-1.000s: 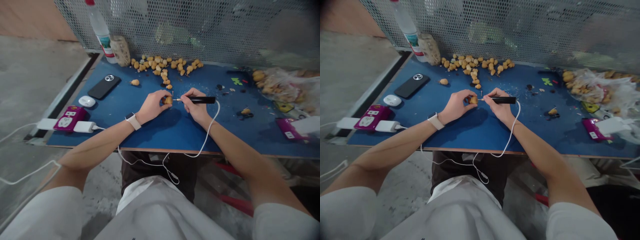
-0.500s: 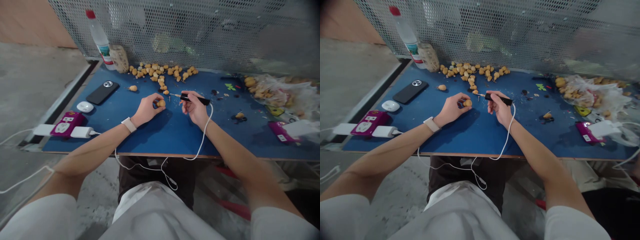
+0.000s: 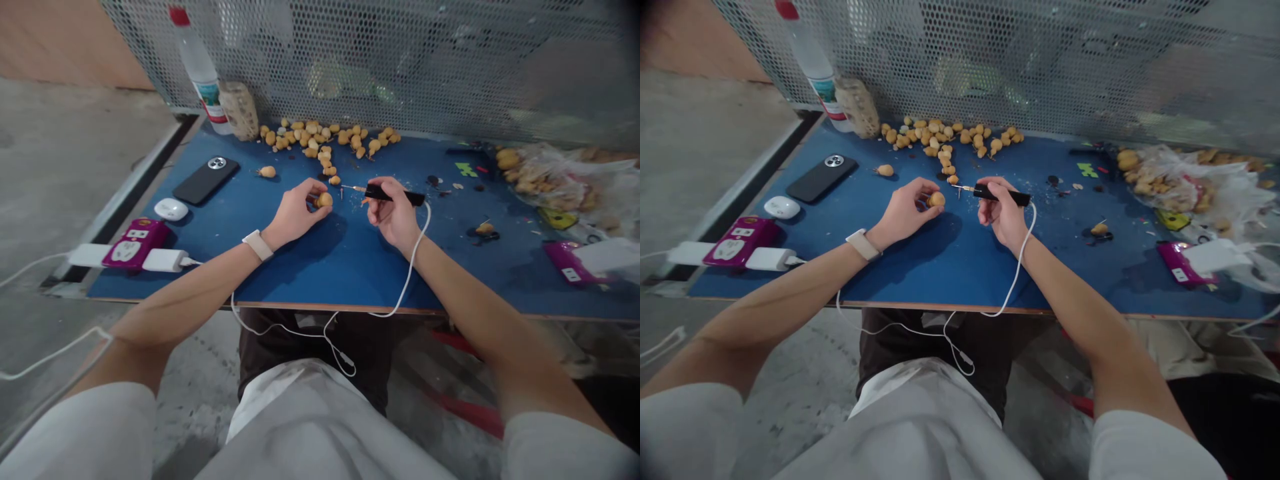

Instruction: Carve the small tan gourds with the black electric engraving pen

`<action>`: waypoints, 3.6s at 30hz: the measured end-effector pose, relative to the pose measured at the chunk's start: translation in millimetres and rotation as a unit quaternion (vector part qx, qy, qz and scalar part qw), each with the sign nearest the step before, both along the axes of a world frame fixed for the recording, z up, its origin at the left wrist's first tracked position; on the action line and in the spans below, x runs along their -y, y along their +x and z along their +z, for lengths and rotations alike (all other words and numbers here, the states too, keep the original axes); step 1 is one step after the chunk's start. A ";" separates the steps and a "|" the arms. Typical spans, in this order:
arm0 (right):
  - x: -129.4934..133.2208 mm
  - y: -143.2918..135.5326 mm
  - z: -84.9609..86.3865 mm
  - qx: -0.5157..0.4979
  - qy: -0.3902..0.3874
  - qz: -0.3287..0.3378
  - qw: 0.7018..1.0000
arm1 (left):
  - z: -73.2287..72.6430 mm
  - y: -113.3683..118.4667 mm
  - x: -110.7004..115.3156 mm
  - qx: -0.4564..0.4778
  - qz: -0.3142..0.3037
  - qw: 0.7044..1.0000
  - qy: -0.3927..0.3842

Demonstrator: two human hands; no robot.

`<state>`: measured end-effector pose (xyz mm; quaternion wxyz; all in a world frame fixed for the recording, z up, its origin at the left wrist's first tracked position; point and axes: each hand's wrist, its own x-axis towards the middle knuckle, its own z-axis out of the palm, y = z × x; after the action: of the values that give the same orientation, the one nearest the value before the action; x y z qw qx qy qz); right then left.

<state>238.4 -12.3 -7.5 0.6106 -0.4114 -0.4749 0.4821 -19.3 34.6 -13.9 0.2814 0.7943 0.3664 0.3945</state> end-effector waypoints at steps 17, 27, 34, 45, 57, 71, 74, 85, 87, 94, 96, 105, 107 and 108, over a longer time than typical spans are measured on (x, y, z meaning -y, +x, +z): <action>9.9 -5.4 2.8 0.019 -0.019 0.070 0.997 | 2.0 3.0 3.7 0.025 -0.022 0.999 -0.007; 14.3 1.8 6.6 0.032 -0.010 0.238 0.971 | -4.0 -0.9 -4.6 0.014 0.005 1.000 0.001; 19.1 11.0 26.0 -0.020 -0.159 0.353 0.922 | -4.2 -2.8 -7.6 0.023 -0.003 1.000 0.006; 14.4 19.7 22.6 0.189 -0.136 0.280 0.931 | -2.5 0.8 -8.0 0.061 -0.026 0.995 -0.079; 13.6 3.9 13.0 0.423 0.059 0.109 0.898 | -3.5 4.3 -6.7 0.071 -0.012 0.985 -0.158; 16.5 -1.1 9.4 0.440 0.074 0.100 0.890 | 2.3 2.6 -4.0 0.003 -0.054 0.995 -0.084; 17.5 -2.1 10.9 0.443 0.059 0.105 0.888 | 1.3 2.5 -4.6 0.000 -0.059 0.995 -0.079; 16.5 -2.2 12.5 0.438 0.049 0.109 0.891 | -3.0 2.1 -5.2 -0.003 -0.063 0.995 -0.071; 16.3 -2.1 11.9 0.442 0.051 0.108 0.889 | -3.3 2.3 -4.4 0.001 -0.066 0.995 -0.072; 16.9 -2.8 9.6 0.447 0.067 0.101 0.886 | -4.7 2.1 -3.1 0.005 -0.070 0.994 -0.082; 16.9 -3.0 9.3 0.449 0.066 0.101 0.885 | -4.6 2.4 -2.6 0.010 -0.071 0.994 -0.085; 17.3 -1.3 9.4 0.463 0.064 0.100 0.879 | 1.2 -1.5 -2.8 -0.088 -0.067 0.993 -0.034; 18.8 -1.4 10.9 0.471 0.067 0.099 0.874 | 2.3 -4.9 -5.6 -0.141 -0.068 0.988 -0.001; 19.7 -1.3 11.7 0.476 0.069 0.098 0.871 | 2.5 -6.6 -7.1 -0.164 -0.069 0.984 0.011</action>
<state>237.1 -31.9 4.2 0.2872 -0.4991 -0.7781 0.2507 -25.8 41.7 -11.4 0.2353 0.8749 0.3473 0.2421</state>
